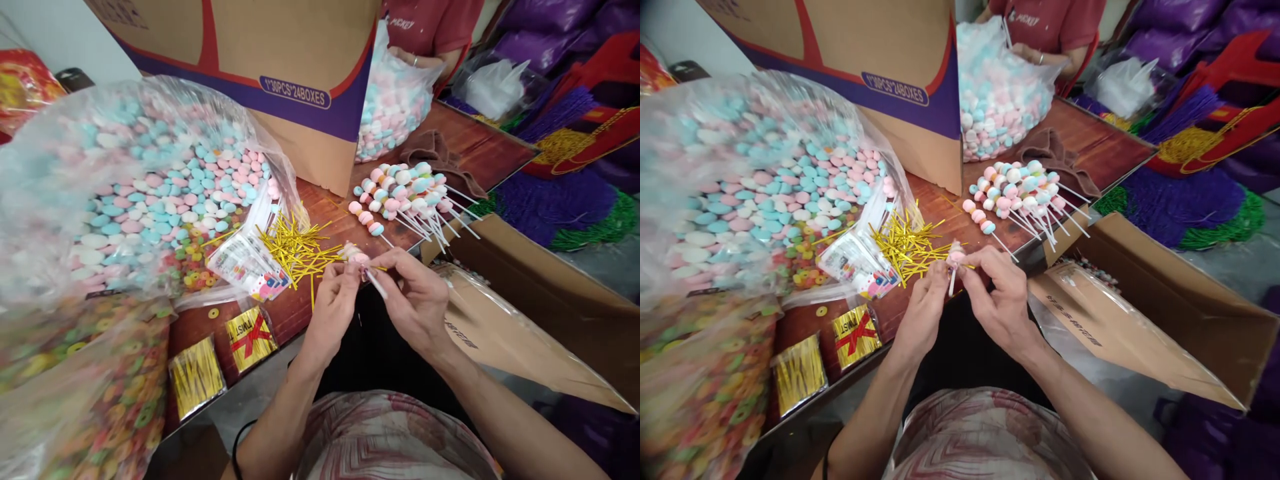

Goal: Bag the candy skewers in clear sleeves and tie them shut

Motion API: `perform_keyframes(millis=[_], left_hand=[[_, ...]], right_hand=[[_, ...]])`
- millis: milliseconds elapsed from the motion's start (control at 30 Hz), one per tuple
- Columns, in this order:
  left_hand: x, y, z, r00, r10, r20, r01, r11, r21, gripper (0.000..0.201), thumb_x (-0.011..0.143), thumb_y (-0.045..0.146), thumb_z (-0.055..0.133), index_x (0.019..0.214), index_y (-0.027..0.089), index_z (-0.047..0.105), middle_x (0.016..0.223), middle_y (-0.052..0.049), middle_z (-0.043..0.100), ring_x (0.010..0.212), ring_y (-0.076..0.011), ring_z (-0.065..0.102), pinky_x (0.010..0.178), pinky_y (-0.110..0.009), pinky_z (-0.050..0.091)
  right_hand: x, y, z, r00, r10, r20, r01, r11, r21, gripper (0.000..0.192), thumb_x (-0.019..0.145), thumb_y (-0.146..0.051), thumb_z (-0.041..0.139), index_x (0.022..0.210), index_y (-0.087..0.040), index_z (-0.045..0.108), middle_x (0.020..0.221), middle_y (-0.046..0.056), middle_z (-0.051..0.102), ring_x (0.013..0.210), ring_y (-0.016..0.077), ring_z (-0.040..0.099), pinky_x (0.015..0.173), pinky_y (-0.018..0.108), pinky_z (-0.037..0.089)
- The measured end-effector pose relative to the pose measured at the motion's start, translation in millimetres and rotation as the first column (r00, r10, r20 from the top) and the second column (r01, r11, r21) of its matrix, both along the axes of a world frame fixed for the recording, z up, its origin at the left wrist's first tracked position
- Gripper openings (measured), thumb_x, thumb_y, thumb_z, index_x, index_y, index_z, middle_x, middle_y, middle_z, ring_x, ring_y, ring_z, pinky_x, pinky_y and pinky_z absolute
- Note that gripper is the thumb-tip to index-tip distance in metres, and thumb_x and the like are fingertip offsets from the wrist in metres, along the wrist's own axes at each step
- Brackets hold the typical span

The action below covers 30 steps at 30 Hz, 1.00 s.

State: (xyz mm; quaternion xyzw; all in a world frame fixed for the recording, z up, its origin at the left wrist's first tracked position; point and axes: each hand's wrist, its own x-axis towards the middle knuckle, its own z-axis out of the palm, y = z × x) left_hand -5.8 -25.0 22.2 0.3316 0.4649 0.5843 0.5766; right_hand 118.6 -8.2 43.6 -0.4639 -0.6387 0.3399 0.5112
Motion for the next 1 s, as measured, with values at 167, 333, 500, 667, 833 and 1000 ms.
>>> perform_keyframes(millis=[167,333,500,667,833,1000], left_hand=[[3.4,1.9,-6.5,0.995,-0.100,-0.022,0.100,0.995,0.019,0.022,0.088,0.036,0.065,0.076,0.021,0.076,0.088,-0.006,0.069,0.087,-0.0184,0.060,0.087,-0.034,0.046],[-6.1,-3.9,-9.3,0.893,-0.043,-0.448,0.113,0.985,0.131,0.014,0.085,0.027,0.068,0.075,0.025,0.078,0.087,-0.006,0.073,0.089,-0.0224,0.063,0.089,-0.038,0.045],[-84.8,-11.7,-21.4,0.562,0.405,-0.721,-0.303,0.912,0.276,0.010,0.082,0.028,0.071,0.090,0.024,0.075,0.093,-0.006,0.069,0.084,-0.0206,0.059,0.085,-0.035,0.043],[-155.7,-10.6,-39.9,0.262,0.224,-0.939,-0.438,0.895,0.091,0.023,0.069,0.029,0.078,0.086,0.020,0.067,0.075,0.000,0.060,0.067,-0.0167,0.052,0.065,-0.029,0.038],[-156.3,-6.1,-39.3,0.300,0.220,-0.928,-0.482,0.875,0.052,0.016,0.078,0.035,0.067,0.074,0.020,0.066,0.064,0.001,0.061,0.059,-0.0149,0.052,0.060,-0.028,0.036],[-124.5,-4.8,-25.0,0.436,0.422,-0.794,-0.445,0.869,0.218,0.019,0.078,0.037,0.069,0.076,0.018,0.067,0.065,0.001,0.062,0.056,-0.0123,0.051,0.055,-0.025,0.038]], right_hand=[[5.4,-14.5,-10.6,0.950,0.096,-0.296,-0.190,0.932,-0.309,0.020,0.092,-0.036,0.059,0.089,-0.023,0.074,0.074,0.003,0.065,0.064,0.0160,0.055,0.064,0.032,0.047],[19.3,-29.9,-30.8,0.879,-0.005,-0.476,-0.288,0.790,-0.541,0.019,0.080,-0.038,0.074,0.080,-0.020,0.071,0.064,0.000,0.058,0.051,0.0093,0.038,0.048,0.026,0.032],[94.5,-19.9,-58.9,0.782,-0.291,-0.552,-0.061,0.845,-0.531,0.020,0.073,-0.031,0.078,0.065,-0.025,0.060,0.054,-0.007,0.039,0.044,0.0070,0.022,0.051,0.033,0.033],[188.7,9.8,-84.9,0.684,-0.474,-0.554,0.216,0.858,-0.466,0.014,0.070,-0.041,0.073,0.073,-0.028,0.070,0.061,0.002,0.049,0.045,0.0098,0.020,0.049,0.035,0.018],[156.1,17.3,-81.1,0.730,-0.438,-0.525,0.202,0.872,-0.446,0.015,0.070,-0.039,0.074,0.076,-0.025,0.073,0.065,0.003,0.053,0.048,0.0109,0.029,0.048,0.032,0.024],[55.9,0.2,-48.5,0.884,-0.273,-0.380,0.164,0.941,-0.295,0.011,0.082,-0.029,0.070,0.089,-0.022,0.073,0.067,0.000,0.059,0.053,0.0100,0.042,0.050,0.027,0.029]])
